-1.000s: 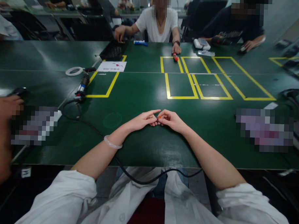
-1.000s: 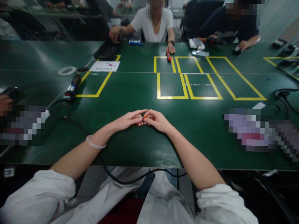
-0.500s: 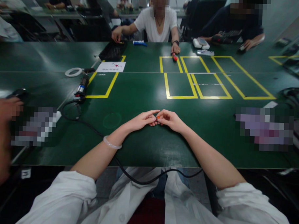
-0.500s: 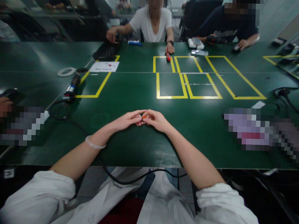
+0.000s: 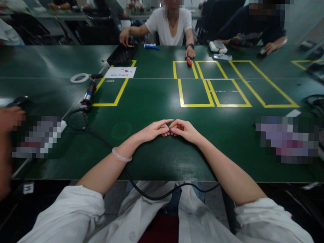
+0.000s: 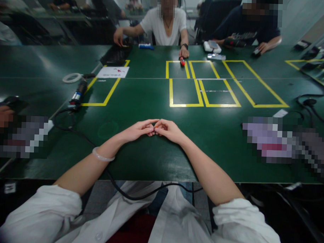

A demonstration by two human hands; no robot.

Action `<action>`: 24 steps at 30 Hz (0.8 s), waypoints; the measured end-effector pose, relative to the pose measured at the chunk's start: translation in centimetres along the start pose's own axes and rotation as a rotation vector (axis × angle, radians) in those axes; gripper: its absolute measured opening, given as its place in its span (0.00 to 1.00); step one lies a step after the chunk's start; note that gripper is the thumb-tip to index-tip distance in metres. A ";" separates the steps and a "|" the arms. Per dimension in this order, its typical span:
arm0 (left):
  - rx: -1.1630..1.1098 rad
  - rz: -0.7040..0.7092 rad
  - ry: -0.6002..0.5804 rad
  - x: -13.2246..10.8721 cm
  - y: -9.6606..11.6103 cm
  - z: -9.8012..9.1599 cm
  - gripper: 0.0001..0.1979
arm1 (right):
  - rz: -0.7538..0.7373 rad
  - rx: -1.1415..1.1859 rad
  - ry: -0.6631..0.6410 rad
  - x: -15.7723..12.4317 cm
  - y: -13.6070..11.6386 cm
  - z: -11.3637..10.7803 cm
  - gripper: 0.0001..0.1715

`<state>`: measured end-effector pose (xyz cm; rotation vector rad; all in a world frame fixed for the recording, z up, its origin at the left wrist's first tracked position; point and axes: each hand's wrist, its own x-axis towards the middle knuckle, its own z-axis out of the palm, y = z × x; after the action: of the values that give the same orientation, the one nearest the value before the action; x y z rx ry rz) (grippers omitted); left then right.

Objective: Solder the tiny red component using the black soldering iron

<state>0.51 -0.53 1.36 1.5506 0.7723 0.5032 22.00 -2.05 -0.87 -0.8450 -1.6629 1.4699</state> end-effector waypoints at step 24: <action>-0.017 -0.003 0.039 -0.3 0.2 0.0 0.40 | 0.004 0.024 0.058 0.1 0.0 -0.4 0.15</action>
<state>0.33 -0.71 1.57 1.5275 0.7983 0.5376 22.23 -1.74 -0.88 -0.8698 -1.5991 1.4516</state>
